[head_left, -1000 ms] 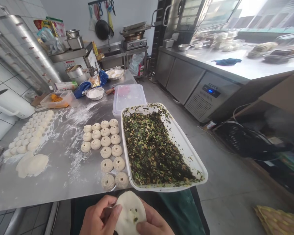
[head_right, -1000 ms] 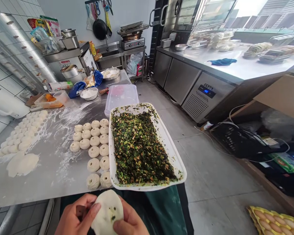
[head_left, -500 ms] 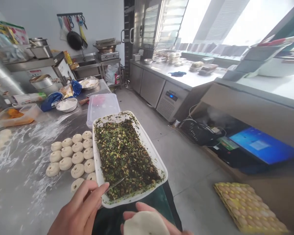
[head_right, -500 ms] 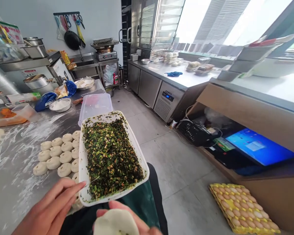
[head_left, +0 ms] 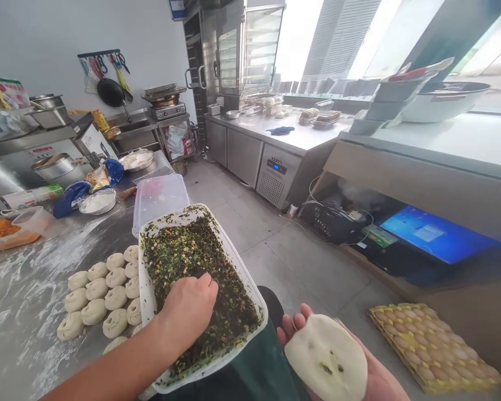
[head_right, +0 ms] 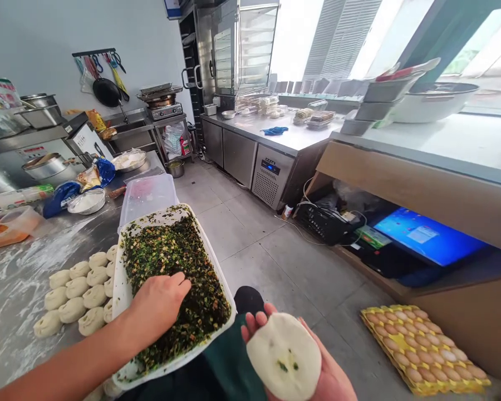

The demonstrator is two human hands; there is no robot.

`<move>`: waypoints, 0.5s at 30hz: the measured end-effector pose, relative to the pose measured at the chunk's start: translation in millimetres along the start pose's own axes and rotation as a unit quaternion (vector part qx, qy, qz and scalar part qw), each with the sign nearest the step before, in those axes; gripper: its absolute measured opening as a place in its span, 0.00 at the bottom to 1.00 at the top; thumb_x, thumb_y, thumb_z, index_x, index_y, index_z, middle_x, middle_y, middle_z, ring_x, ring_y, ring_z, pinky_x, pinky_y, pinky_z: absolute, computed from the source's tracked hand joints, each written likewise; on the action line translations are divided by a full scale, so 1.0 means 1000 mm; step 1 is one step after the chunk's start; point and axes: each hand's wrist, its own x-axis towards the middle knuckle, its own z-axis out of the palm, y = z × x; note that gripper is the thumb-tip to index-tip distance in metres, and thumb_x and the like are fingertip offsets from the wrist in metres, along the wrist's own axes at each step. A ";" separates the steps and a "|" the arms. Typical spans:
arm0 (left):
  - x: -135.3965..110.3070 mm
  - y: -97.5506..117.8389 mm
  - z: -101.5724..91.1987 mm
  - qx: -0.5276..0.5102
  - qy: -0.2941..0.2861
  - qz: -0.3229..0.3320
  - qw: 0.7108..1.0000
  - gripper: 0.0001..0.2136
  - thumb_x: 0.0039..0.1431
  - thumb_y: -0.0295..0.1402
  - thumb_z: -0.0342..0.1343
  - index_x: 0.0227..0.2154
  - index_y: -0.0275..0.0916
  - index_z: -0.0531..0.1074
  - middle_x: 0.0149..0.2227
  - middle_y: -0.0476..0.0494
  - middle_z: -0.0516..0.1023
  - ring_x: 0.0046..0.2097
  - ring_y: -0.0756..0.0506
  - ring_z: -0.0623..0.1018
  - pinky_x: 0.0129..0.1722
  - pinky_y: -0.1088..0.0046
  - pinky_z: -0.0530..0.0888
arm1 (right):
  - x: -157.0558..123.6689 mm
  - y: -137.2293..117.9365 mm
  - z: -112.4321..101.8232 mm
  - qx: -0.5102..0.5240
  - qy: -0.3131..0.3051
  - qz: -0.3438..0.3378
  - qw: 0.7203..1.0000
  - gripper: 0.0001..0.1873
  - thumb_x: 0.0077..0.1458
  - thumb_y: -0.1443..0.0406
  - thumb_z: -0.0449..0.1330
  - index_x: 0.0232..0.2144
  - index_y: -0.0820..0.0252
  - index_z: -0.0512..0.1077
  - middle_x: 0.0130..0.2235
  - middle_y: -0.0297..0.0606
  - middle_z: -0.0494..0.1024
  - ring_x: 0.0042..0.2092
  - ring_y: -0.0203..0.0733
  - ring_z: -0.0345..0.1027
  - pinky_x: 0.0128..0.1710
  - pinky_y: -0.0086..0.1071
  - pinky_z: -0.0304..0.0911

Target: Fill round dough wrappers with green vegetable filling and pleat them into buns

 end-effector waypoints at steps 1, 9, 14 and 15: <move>-0.001 0.002 0.001 -0.007 -0.009 0.014 1.000 0.12 0.61 0.18 0.49 0.37 0.38 0.74 0.37 0.44 0.77 0.35 0.45 0.80 0.38 0.71 0.76 | 0.003 -0.002 0.000 0.009 0.022 -0.007 1.000 0.17 0.64 0.65 0.56 0.48 0.63 0.82 0.45 0.51 0.87 0.52 0.58 0.80 0.60 0.57 0.72; -0.019 0.011 -0.005 -0.103 -0.041 0.030 0.993 0.10 0.64 0.24 0.51 0.33 0.42 0.76 0.35 0.45 0.80 0.35 0.44 0.81 0.36 0.69 0.74 | 0.006 -0.004 0.000 -0.003 0.074 -0.051 0.996 0.27 0.63 0.77 0.48 0.61 0.66 0.70 0.54 0.58 0.82 0.51 0.55 0.81 0.47 0.48 0.82; -0.025 0.010 -0.005 -0.198 -0.045 0.009 0.979 0.12 0.65 0.27 0.51 0.32 0.45 0.79 0.35 0.47 0.82 0.39 0.44 0.81 0.42 0.70 0.71 | 0.019 -0.010 -0.016 -0.055 0.061 -0.093 0.992 0.27 0.61 0.78 0.51 0.61 0.67 0.69 0.47 0.56 0.85 0.47 0.60 0.83 0.47 0.59 0.81; -0.026 0.008 -0.004 -0.222 -0.049 0.005 0.974 0.12 0.65 0.28 0.51 0.33 0.45 0.80 0.36 0.47 0.83 0.40 0.44 0.81 0.43 0.70 0.71 | 0.021 -0.011 -0.019 -0.068 0.062 -0.111 0.989 0.26 0.61 0.78 0.52 0.60 0.68 0.70 0.46 0.56 0.85 0.46 0.60 0.83 0.46 0.58 0.82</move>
